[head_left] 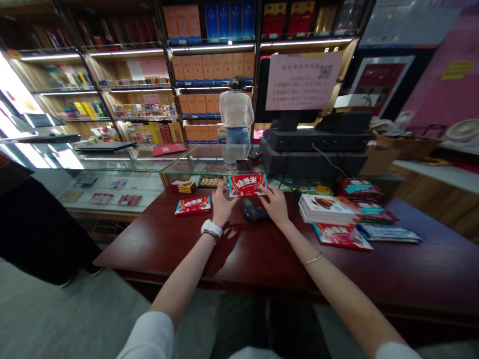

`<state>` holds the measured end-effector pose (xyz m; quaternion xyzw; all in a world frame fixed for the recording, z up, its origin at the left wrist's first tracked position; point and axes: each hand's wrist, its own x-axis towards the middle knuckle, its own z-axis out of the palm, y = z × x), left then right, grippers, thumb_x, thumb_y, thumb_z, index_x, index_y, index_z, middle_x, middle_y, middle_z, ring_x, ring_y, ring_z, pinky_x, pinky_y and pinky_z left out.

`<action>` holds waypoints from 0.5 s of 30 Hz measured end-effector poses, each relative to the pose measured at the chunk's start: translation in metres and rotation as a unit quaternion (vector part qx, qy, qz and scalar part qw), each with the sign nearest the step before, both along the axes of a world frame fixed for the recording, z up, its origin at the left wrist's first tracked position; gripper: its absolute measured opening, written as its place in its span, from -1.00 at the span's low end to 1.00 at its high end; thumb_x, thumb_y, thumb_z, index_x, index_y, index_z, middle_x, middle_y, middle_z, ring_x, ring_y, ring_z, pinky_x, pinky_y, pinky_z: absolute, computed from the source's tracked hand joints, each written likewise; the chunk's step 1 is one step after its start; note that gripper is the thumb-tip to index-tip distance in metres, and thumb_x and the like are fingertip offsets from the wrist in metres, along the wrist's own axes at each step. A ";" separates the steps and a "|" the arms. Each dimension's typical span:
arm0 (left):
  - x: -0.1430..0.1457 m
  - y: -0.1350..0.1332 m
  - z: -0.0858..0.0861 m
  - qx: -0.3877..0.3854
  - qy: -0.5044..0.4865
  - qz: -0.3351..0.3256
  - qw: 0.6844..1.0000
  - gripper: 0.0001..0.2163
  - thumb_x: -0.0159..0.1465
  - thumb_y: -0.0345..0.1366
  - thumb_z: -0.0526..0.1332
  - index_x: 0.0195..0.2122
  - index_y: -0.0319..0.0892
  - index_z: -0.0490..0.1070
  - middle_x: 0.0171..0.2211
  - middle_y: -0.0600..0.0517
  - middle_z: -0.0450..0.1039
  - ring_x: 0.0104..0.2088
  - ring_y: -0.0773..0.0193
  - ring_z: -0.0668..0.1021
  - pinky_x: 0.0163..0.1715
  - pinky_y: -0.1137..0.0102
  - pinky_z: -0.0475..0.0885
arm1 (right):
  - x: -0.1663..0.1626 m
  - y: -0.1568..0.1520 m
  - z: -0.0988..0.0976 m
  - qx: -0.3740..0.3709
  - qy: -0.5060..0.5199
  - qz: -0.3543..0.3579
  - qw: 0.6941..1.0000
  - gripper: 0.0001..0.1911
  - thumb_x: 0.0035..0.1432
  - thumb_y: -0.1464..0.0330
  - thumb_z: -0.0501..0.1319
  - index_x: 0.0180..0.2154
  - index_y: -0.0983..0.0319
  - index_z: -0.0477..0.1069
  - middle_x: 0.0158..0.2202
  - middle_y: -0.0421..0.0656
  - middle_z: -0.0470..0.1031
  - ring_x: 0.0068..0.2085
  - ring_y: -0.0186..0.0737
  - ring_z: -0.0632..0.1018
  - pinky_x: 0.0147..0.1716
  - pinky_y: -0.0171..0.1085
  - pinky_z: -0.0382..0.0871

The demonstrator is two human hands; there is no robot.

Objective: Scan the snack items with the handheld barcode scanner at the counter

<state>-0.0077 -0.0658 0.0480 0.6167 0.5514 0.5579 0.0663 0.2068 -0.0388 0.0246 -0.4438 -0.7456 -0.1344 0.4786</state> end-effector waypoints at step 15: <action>0.021 0.031 -0.004 0.045 0.165 -0.014 0.985 -0.32 0.04 -0.41 0.35 0.22 -0.11 0.23 0.20 -0.17 0.28 0.23 -0.03 0.35 0.26 0.07 0.22 | 0.033 0.011 -0.016 0.021 -0.043 -0.047 0.998 -0.60 0.28 0.39 0.13 0.14 0.13 0.43 -0.02 -0.01 0.48 0.02 -0.05 0.49 0.11 -0.02 0.35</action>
